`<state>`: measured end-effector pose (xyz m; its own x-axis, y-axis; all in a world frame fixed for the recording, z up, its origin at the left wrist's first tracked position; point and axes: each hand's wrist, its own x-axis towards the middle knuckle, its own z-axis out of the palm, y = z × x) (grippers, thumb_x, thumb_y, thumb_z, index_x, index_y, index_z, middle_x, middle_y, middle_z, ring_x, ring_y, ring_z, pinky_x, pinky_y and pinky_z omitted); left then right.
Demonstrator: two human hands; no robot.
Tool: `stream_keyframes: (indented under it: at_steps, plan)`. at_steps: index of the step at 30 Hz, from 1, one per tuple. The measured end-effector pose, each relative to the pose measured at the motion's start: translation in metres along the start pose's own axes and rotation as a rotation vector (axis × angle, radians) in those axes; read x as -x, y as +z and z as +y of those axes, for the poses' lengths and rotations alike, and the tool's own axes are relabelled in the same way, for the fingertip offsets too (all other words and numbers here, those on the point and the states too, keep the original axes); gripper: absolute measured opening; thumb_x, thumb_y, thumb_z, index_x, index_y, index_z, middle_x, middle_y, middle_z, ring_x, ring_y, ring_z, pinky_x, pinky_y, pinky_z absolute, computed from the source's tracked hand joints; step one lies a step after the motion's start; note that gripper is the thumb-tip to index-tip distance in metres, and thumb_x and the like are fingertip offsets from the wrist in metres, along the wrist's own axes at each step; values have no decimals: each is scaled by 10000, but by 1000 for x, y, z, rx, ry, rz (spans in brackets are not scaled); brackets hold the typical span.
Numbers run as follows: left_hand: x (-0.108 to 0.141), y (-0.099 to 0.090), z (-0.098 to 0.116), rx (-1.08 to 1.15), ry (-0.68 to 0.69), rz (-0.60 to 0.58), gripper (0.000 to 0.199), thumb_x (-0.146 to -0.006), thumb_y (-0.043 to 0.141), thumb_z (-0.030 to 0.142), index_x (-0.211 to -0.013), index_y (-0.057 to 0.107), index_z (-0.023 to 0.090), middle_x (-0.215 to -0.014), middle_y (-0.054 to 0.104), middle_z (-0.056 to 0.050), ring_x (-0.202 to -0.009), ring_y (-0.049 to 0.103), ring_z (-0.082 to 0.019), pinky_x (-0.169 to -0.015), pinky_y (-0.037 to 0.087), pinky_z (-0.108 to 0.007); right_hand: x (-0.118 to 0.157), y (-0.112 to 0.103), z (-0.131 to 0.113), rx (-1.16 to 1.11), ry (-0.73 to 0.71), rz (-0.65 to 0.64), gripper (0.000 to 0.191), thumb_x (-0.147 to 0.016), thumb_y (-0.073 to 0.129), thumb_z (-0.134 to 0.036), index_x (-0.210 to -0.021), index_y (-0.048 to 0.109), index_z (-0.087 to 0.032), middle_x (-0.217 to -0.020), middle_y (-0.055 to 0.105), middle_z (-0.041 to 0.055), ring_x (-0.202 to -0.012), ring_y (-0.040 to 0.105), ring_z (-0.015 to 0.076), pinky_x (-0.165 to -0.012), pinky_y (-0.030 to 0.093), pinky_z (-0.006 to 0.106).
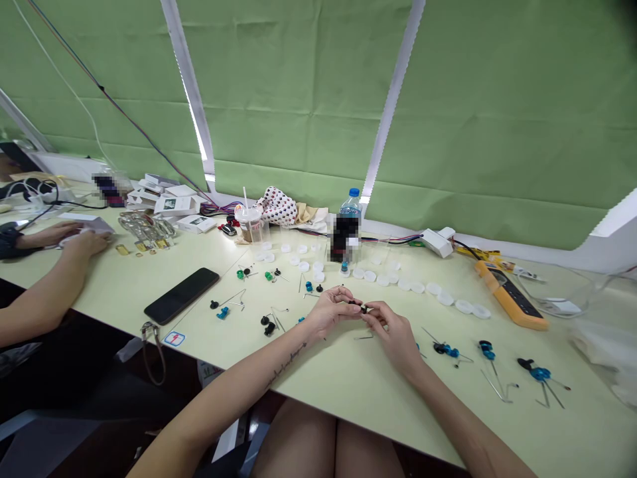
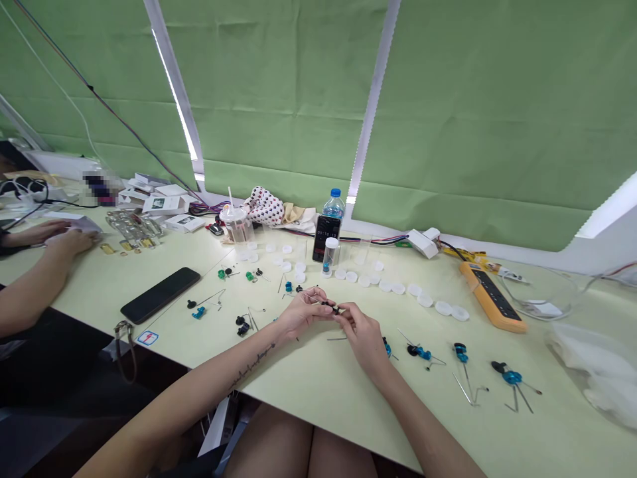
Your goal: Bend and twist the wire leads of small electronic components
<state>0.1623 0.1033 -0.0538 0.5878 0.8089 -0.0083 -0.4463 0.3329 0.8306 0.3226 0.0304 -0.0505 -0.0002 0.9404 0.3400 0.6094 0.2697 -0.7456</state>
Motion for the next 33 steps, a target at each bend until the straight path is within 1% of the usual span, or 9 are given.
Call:
stream_keyframes:
  at_steps: [6, 10, 12, 14, 16, 22, 33]
  plan:
    - [-1, -1, 0, 5, -7, -12, 381, -524, 829, 165, -776, 548, 120, -815, 685, -61, -710, 666, -172, -806, 517, -420, 1, -1, 1, 36, -4, -14, 285, -900, 410, -448, -960, 561, -214, -753, 658, 33, -644, 597, 177, -640, 490, 293]
    - [-1, -2, -1, 6, 1, -27, 357, -553, 813, 149, -784, 544, 118, -818, 685, -60, -713, 667, -175, -810, 516, -429, 1, -1, -1, 54, 4, -3, 322, -899, 398, -465, -955, 582, -208, -762, 666, 36, -638, 600, 173, -636, 483, 284]
    - [-1, -2, -1, 3, 12, -23, 346, -565, 806, 146, -787, 543, 119, -823, 685, -62, -704, 667, -173, -805, 517, -425, 0, -1, -2, 36, 11, -8, 302, -892, 422, -453, -1007, 565, -213, -756, 660, 23, -637, 604, 167, -646, 482, 279]
    - [0, -2, -1, -2, 19, -12, 344, -568, 803, 147, -791, 543, 121, -830, 686, -65, -699, 667, -172, -799, 519, -421, 0, 0, -2, 8, 30, -10, 298, -880, 458, -431, -1081, 519, -221, -758, 655, 10, -645, 609, 163, -656, 482, 277]
    - [0, -1, -1, -2, 19, -7, 343, -567, 803, 149, -790, 543, 122, -833, 686, -68, -702, 668, -174, -801, 518, -422, 0, 0, -1, -8, 48, -3, 304, -873, 479, -410, -1118, 479, -229, -765, 651, 4, -649, 611, 161, -658, 481, 277]
    - [-1, -1, -1, 2, 21, -18, 349, -555, 810, 151, -784, 548, 120, -822, 684, -61, -691, 670, -180, -791, 520, -428, 0, 0, -1, 5, 27, -12, 221, -888, 447, -394, -1024, 513, -234, -755, 644, 9, -646, 607, 163, -647, 478, 280]
    - [-1, -2, -2, -4, 17, -19, 351, -553, 810, 152, -789, 553, 117, -838, 678, -67, -697, 668, -178, -794, 521, -429, 1, 1, 4, 20, 14, -20, 252, -894, 426, -431, -984, 531, -220, -750, 652, 27, -646, 604, 176, -646, 492, 297]
